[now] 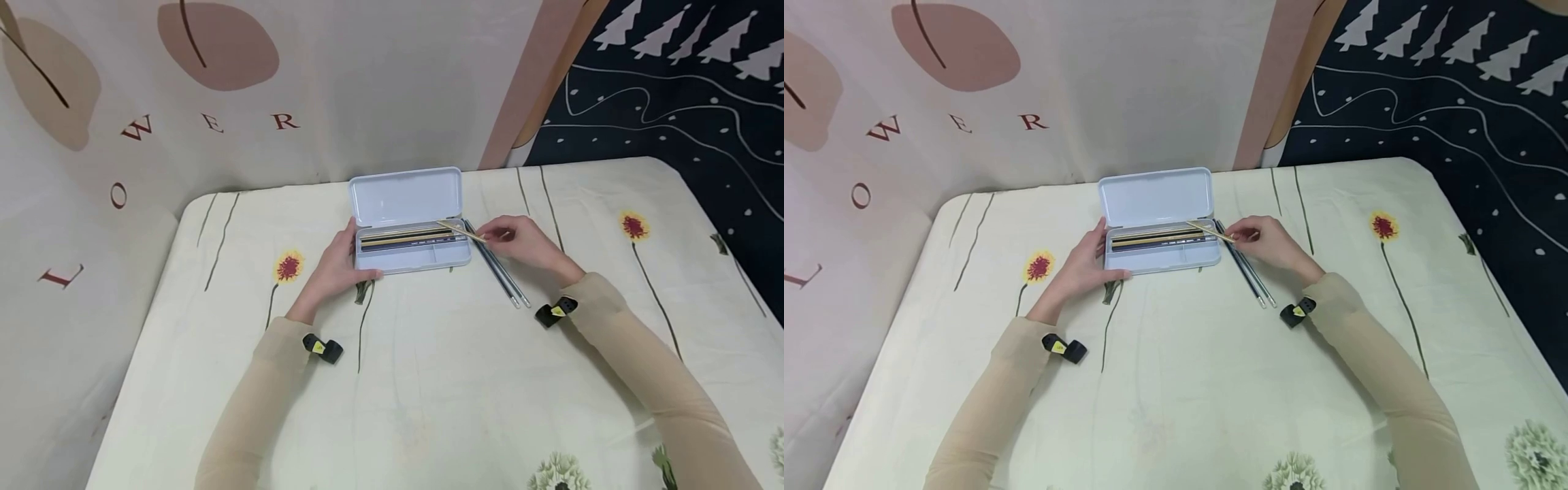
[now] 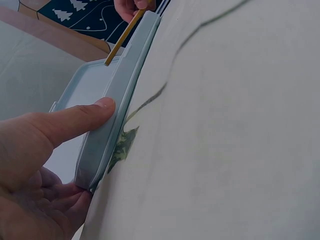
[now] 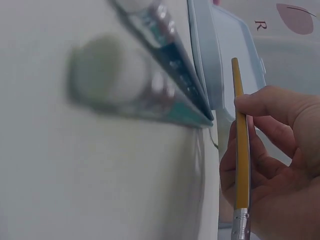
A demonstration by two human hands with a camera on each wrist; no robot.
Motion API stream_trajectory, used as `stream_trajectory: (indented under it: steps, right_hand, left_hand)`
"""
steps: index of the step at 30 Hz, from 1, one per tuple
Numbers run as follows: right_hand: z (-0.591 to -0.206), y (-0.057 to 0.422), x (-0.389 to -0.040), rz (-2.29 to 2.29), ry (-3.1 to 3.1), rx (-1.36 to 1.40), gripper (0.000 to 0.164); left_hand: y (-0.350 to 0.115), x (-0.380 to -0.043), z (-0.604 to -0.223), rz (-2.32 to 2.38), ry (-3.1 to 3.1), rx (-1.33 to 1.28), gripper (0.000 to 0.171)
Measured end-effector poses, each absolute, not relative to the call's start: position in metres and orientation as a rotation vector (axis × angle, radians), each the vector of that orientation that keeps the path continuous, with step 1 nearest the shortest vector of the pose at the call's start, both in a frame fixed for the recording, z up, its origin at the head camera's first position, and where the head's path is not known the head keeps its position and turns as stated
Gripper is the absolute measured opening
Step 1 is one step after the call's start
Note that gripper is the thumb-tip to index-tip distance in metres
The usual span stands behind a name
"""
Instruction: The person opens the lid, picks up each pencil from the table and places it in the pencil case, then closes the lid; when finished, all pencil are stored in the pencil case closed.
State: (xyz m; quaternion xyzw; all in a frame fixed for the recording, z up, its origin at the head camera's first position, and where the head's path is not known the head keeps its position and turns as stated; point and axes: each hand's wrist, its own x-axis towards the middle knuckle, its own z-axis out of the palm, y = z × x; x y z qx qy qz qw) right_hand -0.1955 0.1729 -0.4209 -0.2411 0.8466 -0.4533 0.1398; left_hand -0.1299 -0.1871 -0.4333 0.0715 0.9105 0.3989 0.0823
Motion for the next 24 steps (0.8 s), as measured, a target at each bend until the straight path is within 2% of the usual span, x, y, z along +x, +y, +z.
stream_trajectory:
  steps: [24]
  right_hand:
    - [-0.413,0.116,-0.205,-1.309,2.389,-0.783,0.022]
  left_hand:
    - [-0.186,-0.128,-0.431,1.221,2.709,0.222,0.114]
